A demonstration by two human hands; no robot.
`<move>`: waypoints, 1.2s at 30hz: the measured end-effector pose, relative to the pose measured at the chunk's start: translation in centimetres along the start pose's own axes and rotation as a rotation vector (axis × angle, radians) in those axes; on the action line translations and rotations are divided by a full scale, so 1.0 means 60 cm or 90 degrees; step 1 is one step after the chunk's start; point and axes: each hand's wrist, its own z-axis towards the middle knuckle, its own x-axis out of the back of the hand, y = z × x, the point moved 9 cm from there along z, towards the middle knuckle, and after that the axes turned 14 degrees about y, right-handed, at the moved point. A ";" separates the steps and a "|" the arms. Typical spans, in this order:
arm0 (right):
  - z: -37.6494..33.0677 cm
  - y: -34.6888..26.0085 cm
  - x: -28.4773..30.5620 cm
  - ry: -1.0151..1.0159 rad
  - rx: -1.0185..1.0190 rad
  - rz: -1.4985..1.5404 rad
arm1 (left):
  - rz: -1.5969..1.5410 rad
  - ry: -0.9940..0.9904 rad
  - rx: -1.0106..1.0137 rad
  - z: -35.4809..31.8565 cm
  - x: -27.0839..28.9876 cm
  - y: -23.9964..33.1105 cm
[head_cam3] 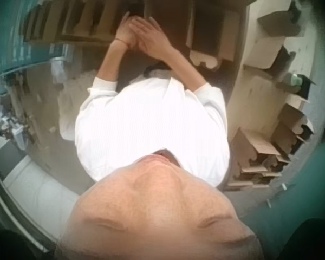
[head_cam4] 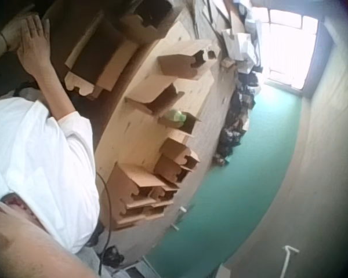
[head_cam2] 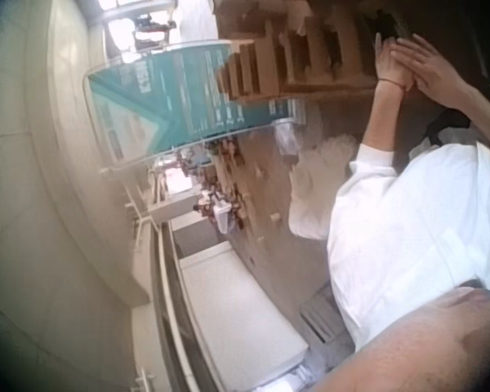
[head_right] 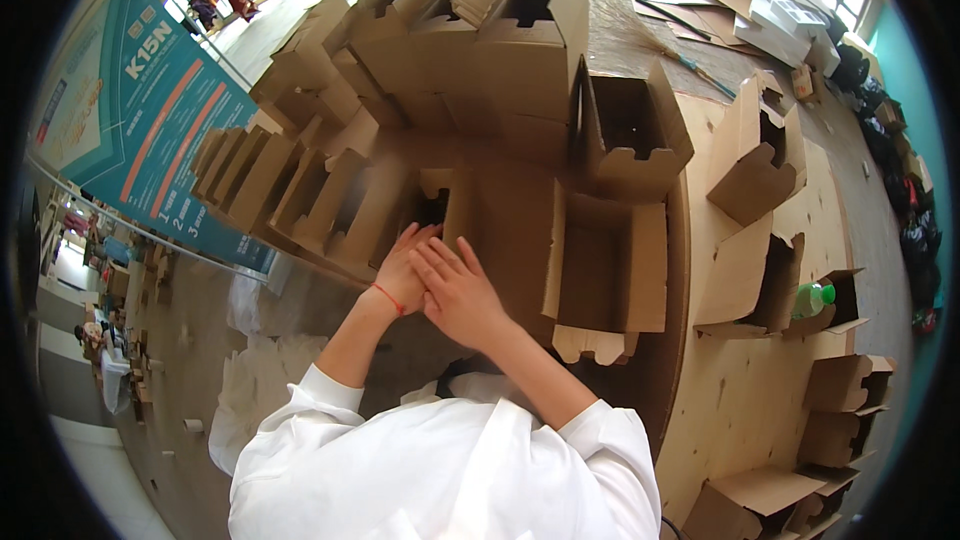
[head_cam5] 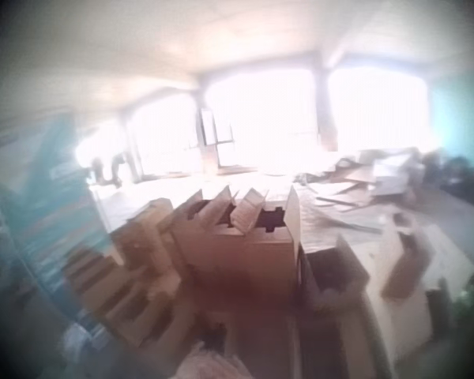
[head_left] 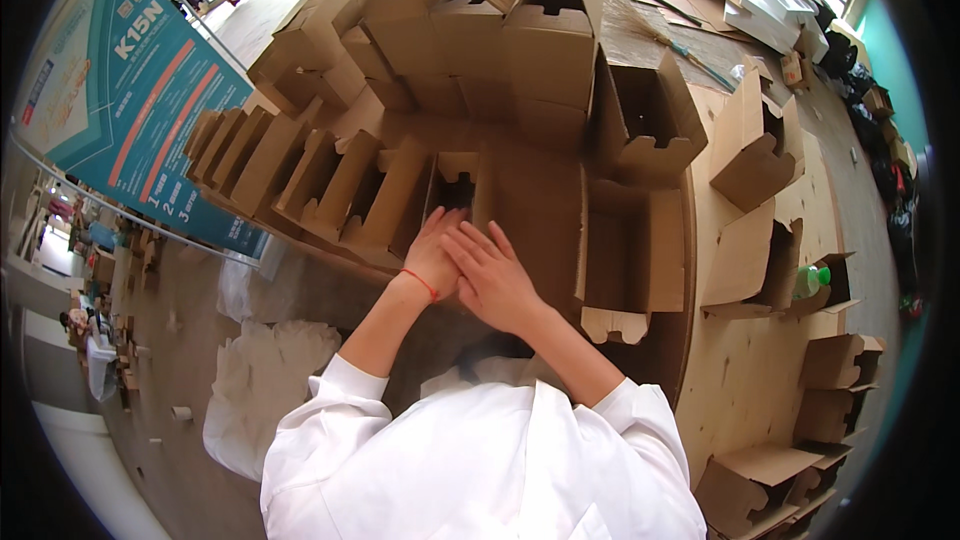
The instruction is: The person places plastic bottles one by one into several cardboard boxes arranged on a table.
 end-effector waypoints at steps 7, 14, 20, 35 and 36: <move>-0.032 0.069 0.004 -0.011 -0.086 -0.143 | -0.161 -0.120 0.141 -0.001 0.042 -0.002; -0.069 0.076 0.005 -0.004 -0.089 -0.115 | -0.233 -0.392 0.272 -0.027 0.037 -0.011; -0.073 0.072 -0.024 -0.016 -0.076 -0.099 | -0.177 -0.509 0.156 0.008 -0.082 -0.017; -0.081 0.086 -0.041 -0.022 -0.122 -0.088 | -0.557 -0.286 0.734 -0.028 -0.257 -0.085; -0.078 0.086 -0.042 -0.008 -0.124 -0.090 | -0.642 -0.237 0.791 -0.047 -0.273 -0.100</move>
